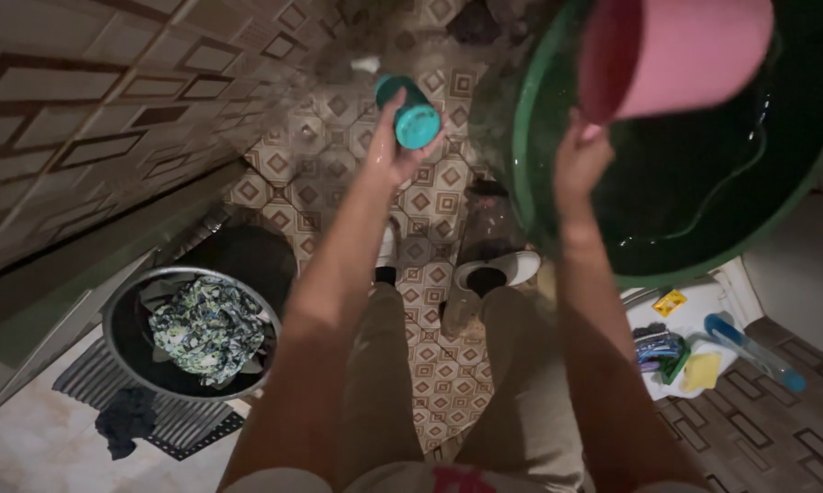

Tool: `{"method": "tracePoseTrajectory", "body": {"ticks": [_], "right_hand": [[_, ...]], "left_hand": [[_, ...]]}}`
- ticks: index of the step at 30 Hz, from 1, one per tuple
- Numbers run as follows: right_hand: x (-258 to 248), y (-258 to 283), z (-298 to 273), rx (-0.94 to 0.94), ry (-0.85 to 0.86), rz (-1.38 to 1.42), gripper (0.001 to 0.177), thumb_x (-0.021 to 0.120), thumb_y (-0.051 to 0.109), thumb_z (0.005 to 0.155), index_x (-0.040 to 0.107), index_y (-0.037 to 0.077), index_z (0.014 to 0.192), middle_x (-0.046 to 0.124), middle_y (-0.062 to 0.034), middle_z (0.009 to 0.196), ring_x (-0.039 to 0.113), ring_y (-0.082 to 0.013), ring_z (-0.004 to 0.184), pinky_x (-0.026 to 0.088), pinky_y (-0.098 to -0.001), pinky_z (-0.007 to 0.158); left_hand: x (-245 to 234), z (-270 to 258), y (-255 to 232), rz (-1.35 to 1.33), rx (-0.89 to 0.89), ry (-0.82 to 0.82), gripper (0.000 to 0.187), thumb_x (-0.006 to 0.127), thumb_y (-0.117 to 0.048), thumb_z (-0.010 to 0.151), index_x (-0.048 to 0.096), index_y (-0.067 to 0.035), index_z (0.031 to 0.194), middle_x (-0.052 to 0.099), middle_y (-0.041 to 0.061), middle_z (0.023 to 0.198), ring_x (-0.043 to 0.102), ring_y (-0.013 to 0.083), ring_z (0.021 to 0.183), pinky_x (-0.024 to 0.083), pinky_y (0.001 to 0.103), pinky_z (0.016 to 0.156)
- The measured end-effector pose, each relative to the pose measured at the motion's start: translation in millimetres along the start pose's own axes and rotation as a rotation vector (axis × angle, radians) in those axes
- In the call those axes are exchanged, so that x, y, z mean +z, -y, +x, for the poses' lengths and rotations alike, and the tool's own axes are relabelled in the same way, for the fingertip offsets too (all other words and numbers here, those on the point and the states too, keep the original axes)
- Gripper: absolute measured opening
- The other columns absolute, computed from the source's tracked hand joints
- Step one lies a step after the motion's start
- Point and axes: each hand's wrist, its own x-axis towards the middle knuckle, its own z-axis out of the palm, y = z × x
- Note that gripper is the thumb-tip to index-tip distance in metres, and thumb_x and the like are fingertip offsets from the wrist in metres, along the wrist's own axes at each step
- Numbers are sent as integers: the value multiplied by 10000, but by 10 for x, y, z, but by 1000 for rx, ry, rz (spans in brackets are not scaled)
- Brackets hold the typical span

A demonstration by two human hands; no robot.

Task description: Washing a small plastic basin with soap and a sponge in a bathroom.

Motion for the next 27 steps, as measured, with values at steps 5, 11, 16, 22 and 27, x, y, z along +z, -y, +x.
{"method": "tracePoseTrajectory", "body": {"ticks": [5,11,16,22,27], "right_hand": [[-370,-925,-265,-367,-149,-314,685,816,295,990,450,-102,1411,621,-303,1225,673,-366,1070,559,-440,902],[-381,-2049,-399,168,284,-542,429,672,411,1041,641,76,1307,713,-237,1188,709,-371,1100,567,-469,941],[30,-2726,-208,1082,645,1084,199,601,230,1077,697,85,979,733,-88,878,704,-241,737,562,-373,661],[-126,531,-252,513,825,1133,186,640,246,1030,652,69,973,703,-103,926,692,-202,817,602,-373,808],[38,1794,-496,-133,639,528,327,836,210,869,566,26,871,571,-38,839,534,-136,752,455,-280,657]], "left_hand": [[242,-149,131,-383,-64,86,648,726,-485,897,598,81,1184,676,192,1146,677,362,1128,591,482,996],[547,-444,283,-455,-11,57,626,732,-508,853,579,12,1164,678,219,1179,686,353,1098,587,488,995],[559,-503,425,-500,-39,-1,688,724,-517,867,582,77,1182,668,246,1173,674,375,1098,577,501,1010],[531,-507,535,-431,-7,-57,653,718,-518,857,598,55,1145,675,214,1150,698,371,1088,583,513,1006],[529,-537,513,-355,1,23,596,716,-543,879,637,-10,1133,692,148,1111,712,300,1021,590,446,943]]}}
